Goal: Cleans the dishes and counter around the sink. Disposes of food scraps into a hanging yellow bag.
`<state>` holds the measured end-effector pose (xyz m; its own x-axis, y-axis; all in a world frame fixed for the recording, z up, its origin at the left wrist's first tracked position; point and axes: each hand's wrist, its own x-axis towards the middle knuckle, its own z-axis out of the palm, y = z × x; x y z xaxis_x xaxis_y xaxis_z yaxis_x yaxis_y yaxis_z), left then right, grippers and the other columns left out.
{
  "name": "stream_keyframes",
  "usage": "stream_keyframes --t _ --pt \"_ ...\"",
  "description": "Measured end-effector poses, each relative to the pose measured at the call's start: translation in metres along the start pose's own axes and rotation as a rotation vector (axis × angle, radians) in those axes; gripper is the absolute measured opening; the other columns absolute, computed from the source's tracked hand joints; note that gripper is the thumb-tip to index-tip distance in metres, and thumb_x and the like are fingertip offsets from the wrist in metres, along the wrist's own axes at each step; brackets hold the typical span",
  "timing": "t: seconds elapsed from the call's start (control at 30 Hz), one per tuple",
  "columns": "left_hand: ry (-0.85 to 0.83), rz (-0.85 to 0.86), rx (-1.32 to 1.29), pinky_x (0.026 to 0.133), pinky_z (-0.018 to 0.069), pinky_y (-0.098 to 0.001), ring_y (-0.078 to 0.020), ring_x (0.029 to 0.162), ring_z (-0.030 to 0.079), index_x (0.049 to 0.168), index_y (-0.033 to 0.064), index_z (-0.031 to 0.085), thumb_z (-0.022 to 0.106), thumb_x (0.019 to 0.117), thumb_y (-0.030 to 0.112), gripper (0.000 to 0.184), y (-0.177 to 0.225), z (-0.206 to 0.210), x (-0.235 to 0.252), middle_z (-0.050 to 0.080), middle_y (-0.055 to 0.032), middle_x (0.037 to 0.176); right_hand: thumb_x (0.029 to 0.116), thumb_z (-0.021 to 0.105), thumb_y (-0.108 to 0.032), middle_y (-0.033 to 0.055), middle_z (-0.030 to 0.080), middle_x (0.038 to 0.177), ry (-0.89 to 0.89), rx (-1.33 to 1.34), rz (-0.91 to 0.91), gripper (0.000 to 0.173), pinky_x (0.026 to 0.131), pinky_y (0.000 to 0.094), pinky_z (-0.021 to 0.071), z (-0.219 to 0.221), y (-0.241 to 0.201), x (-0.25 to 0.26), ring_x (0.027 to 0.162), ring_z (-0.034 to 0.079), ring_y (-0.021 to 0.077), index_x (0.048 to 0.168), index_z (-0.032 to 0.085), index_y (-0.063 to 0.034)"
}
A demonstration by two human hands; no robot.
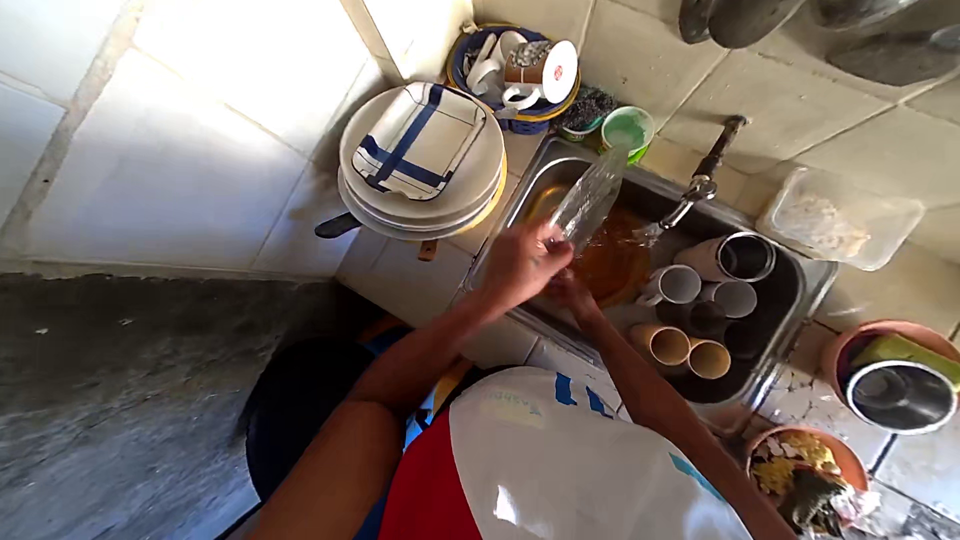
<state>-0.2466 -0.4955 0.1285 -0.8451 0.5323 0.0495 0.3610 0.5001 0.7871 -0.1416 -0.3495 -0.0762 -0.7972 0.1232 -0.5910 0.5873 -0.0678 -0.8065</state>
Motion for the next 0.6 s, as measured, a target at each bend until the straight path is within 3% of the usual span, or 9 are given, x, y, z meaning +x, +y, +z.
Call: stream_keyframes --t 0.03,0.07,0.17,0.27,0.3,0.37,0.47,0.53,0.6 --pt "0.010 0.126 0.054 0.071 0.0595 -0.0405 -0.0178 0.075 0.070 0.090 0.0021 0.072 0.073 0.0916 0.020 0.018 0.008 -0.021 -0.003 0.072 -0.0087 0.083 0.1111 0.043 -0.033 0.0152 0.051 0.154 -0.051 -0.390 -0.077 0.052 0.119 0.0490 0.0387 -0.006 0.015 0.007 0.142 0.049 0.0279 0.155 0.043 -0.0057" --pt "0.016 0.242 0.116 0.069 0.0590 -0.0380 -0.0172 0.074 0.069 0.087 0.0024 0.071 0.072 0.0922 0.019 0.017 0.017 -0.042 -0.006 0.070 -0.0088 0.082 0.1060 0.052 -0.045 0.0161 0.043 0.160 -0.077 -0.727 -0.126 0.063 0.121 0.0586 0.0319 -0.012 0.031 0.012 0.149 0.040 0.0344 0.158 0.041 -0.0110" --pt "0.069 0.516 0.377 0.065 0.0549 -0.0373 -0.0238 0.073 0.068 0.086 0.0007 0.070 0.071 0.0923 0.017 0.018 0.042 -0.108 -0.012 0.070 -0.0145 0.080 0.1007 0.054 -0.059 0.0191 0.030 0.167 -0.113 -1.153 -0.212 0.072 0.119 0.0755 0.0118 -0.034 0.055 0.013 0.154 0.024 0.0440 0.160 0.038 -0.0227" --pt "0.115 0.655 0.625 0.064 0.0517 -0.0432 -0.0332 0.075 0.068 0.101 0.0027 0.075 0.069 0.0951 0.017 0.016 0.051 -0.158 -0.017 0.068 -0.0194 0.080 0.1048 0.036 -0.064 0.0117 0.023 0.171 -0.068 -1.278 -0.170 0.064 0.122 0.0721 0.0051 -0.062 0.054 0.017 0.158 0.013 0.0409 0.159 0.040 -0.0303" --pt "0.114 0.676 0.675 0.063 0.0485 -0.0444 -0.0348 0.073 0.065 0.109 0.0050 0.076 0.068 0.0966 0.017 0.019 0.048 -0.171 -0.016 0.066 -0.0197 0.079 0.1038 0.032 -0.067 0.0130 0.022 0.171 0.016 -1.297 -0.168 0.069 0.122 0.0727 0.0030 -0.072 0.061 0.021 0.158 0.011 0.0421 0.159 0.041 -0.0272" --pt "0.099 0.681 0.774 0.060 0.0449 -0.0468 -0.0372 0.070 0.061 0.120 0.0100 0.074 0.065 0.0992 0.018 0.025 0.033 -0.188 -0.010 0.062 -0.0194 0.077 0.1043 0.030 -0.064 0.0166 0.011 0.173 0.208 -1.287 -0.129 0.075 0.121 0.0735 -0.0054 -0.090 0.065 0.033 0.159 0.000 0.0420 0.165 0.027 -0.0187" --pt "0.025 0.627 0.865 0.064 0.0505 -0.0523 -0.0408 0.077 0.065 0.123 0.0076 0.073 0.059 0.1017 0.017 0.028 -0.001 -0.199 -0.001 0.067 -0.0219 0.089 0.1071 0.032 -0.054 0.0213 0.009 0.172 0.432 -1.194 -0.009 0.074 0.122 0.0707 -0.0068 -0.101 0.045 0.058 0.159 -0.005 0.0433 0.166 0.017 -0.0112" --pt "-0.015 0.616 0.903 0.068 0.0533 -0.0537 -0.0408 0.082 0.068 0.122 0.0050 0.073 0.058 0.1022 0.017 0.028 -0.028 -0.202 0.005 0.068 -0.0222 0.095 0.1070 0.034 -0.053 0.0239 0.014 0.170 0.509 -1.142 0.009 0.076 0.123 0.0711 -0.0049 -0.101 0.030 0.077 0.159 0.001 0.0445 0.164 0.019 -0.0053" --pt "-0.021 0.622 0.926 0.066 0.0534 -0.0531 -0.0406 0.081 0.068 0.120 0.0047 0.074 0.059 0.1011 0.017 0.027 -0.051 -0.201 0.008 0.069 -0.0219 0.094 0.1046 0.037 -0.054 0.0221 0.002 0.172 0.567 -1.080 -0.028 0.085 0.124 0.0691 -0.0020 -0.096 0.017 0.102 0.159 -0.003 0.0422 0.165 0.009 -0.0018"
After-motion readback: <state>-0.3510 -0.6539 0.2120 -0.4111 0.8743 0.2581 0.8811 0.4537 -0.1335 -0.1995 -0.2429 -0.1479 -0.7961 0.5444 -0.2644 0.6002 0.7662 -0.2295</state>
